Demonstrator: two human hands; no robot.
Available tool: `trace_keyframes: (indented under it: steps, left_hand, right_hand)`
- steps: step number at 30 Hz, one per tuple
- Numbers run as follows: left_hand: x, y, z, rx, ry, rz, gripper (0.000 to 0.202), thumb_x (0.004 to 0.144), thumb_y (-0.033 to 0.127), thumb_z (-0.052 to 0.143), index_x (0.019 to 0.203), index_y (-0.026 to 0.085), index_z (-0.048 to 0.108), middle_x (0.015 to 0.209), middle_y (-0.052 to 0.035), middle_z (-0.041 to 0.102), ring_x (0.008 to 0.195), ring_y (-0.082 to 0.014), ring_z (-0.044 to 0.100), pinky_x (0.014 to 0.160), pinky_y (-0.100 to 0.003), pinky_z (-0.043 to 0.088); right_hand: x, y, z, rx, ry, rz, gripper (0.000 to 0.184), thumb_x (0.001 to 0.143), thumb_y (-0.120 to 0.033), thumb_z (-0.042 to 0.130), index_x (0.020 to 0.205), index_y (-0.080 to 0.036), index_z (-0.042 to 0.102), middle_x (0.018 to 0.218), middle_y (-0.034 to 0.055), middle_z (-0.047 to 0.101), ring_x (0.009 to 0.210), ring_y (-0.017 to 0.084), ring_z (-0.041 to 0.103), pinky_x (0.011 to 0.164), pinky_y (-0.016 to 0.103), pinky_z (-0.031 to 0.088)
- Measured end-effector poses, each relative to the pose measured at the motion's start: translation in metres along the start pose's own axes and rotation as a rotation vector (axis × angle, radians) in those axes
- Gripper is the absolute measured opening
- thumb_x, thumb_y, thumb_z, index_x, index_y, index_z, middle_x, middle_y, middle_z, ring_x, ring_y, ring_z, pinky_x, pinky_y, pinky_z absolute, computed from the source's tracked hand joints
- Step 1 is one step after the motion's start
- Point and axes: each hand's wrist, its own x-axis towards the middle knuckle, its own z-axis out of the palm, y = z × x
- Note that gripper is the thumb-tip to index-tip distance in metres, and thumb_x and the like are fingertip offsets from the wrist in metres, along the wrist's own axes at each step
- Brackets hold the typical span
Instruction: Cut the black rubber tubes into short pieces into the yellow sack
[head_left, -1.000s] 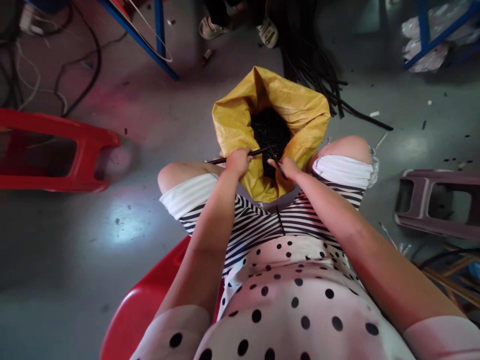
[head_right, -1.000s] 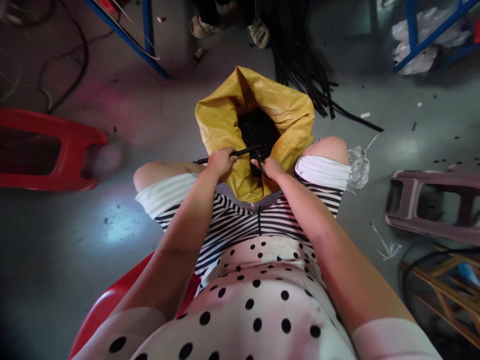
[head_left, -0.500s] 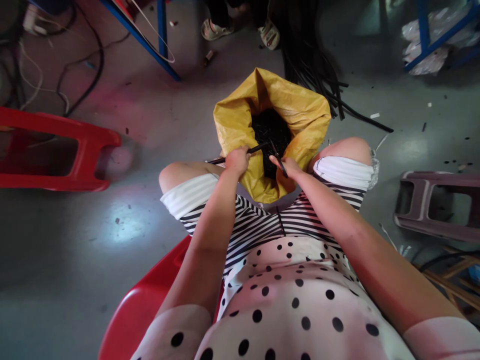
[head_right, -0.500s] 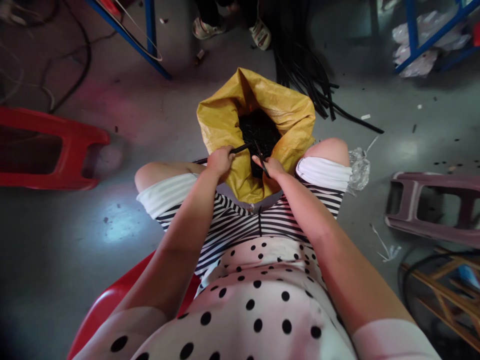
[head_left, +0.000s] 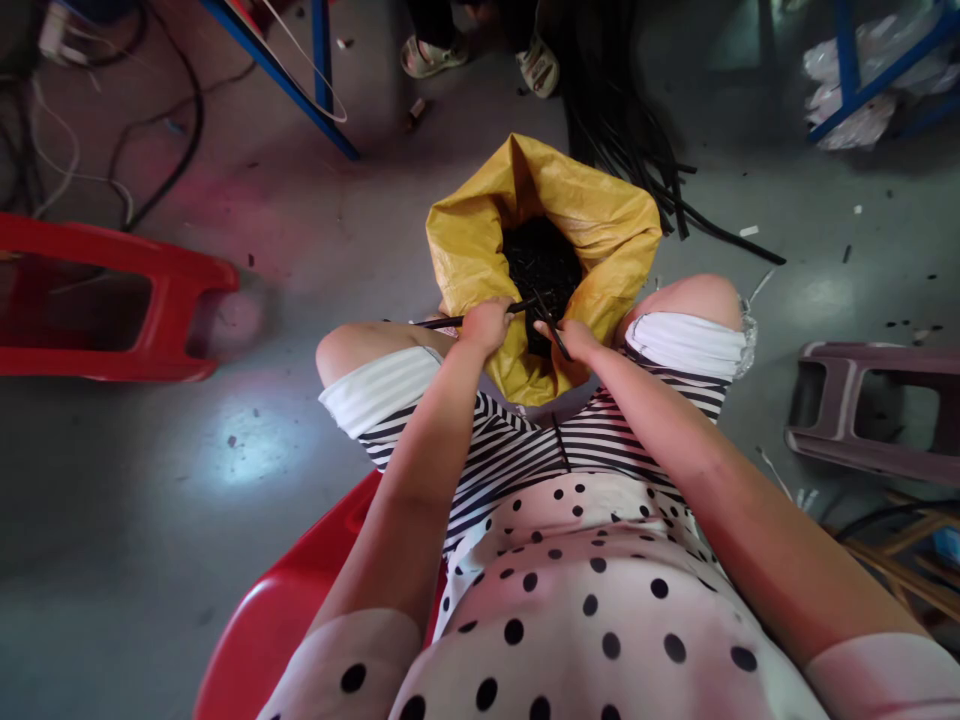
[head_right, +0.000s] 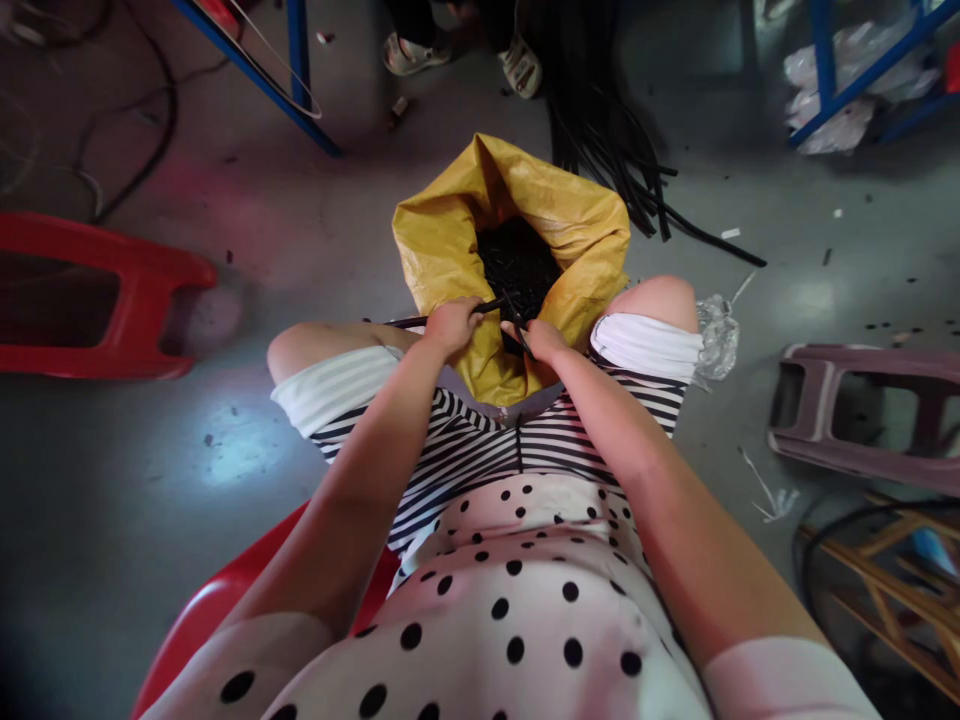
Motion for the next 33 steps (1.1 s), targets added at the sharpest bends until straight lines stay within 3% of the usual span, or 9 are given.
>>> trace_keyframes:
  steps: [7,16,20,27,30,33]
  left_hand:
    - [-0.001,-0.012,-0.008,0.005,-0.002,-0.081,0.046,0.11,0.024,0.056,0.152,0.018,0.075,0.15,-0.0194,0.077,0.139,-0.0392,0.071,0.114,-0.047,0.058]
    - [0.002,-0.015,-0.004,0.033,0.005,-0.063,0.044,0.109,0.023,0.054,0.145,0.018,0.078,0.146,-0.0199,0.078,0.134,-0.0392,0.073,0.111,-0.047,0.059]
    - [0.003,-0.016,-0.004,0.022,0.036,-0.102,0.044,0.11,0.027,0.052,0.146,0.02,0.076,0.146,-0.0185,0.078,0.134,-0.0374,0.073,0.11,-0.045,0.059]
    - [0.004,-0.016,0.0,0.007,0.069,-0.057,0.043,0.109,0.025,0.052,0.144,0.022,0.077,0.142,-0.0151,0.08,0.133,-0.0337,0.072,0.115,-0.043,0.057]
    - [0.003,-0.01,0.003,0.032,0.021,-0.011,0.042,0.109,0.025,0.053,0.143,0.021,0.078,0.143,-0.0161,0.079,0.133,-0.0344,0.073,0.114,-0.043,0.058]
    - [0.002,-0.005,0.003,0.029,-0.006,0.001,0.043,0.11,0.024,0.053,0.144,0.019,0.078,0.146,-0.0191,0.078,0.134,-0.0374,0.073,0.113,-0.045,0.057]
  right_hand:
    - [-0.004,-0.004,-0.004,-0.043,0.045,0.028,0.09,0.106,-0.094,0.045,0.101,-0.013,0.084,0.101,0.0221,0.086,0.107,0.043,0.084,0.095,0.042,0.062]
    - [-0.003,-0.002,-0.004,-0.052,0.076,0.042,0.09,0.105,-0.095,0.045,0.099,-0.014,0.084,0.108,0.0232,0.086,0.11,0.043,0.083,0.094,0.041,0.061]
    - [-0.003,0.0,-0.006,0.025,0.043,0.05,0.091,0.104,-0.097,0.044,0.11,-0.015,0.083,0.117,0.0203,0.086,0.114,0.04,0.083,0.095,0.039,0.061]
    - [-0.002,0.004,-0.002,0.071,-0.084,0.02,0.099,0.102,-0.099,0.047,0.145,-0.015,0.078,0.152,0.0229,0.077,0.145,0.04,0.073,0.115,0.04,0.055]
    - [0.0,0.004,0.0,0.046,-0.073,0.034,0.103,0.103,-0.1,0.042,0.145,-0.013,0.077,0.151,0.0244,0.077,0.144,0.041,0.073,0.114,0.04,0.055]
    - [0.001,0.003,0.001,-0.007,-0.045,0.037,0.102,0.104,-0.099,0.037,0.132,-0.012,0.082,0.141,0.0262,0.081,0.138,0.042,0.076,0.11,0.04,0.057]
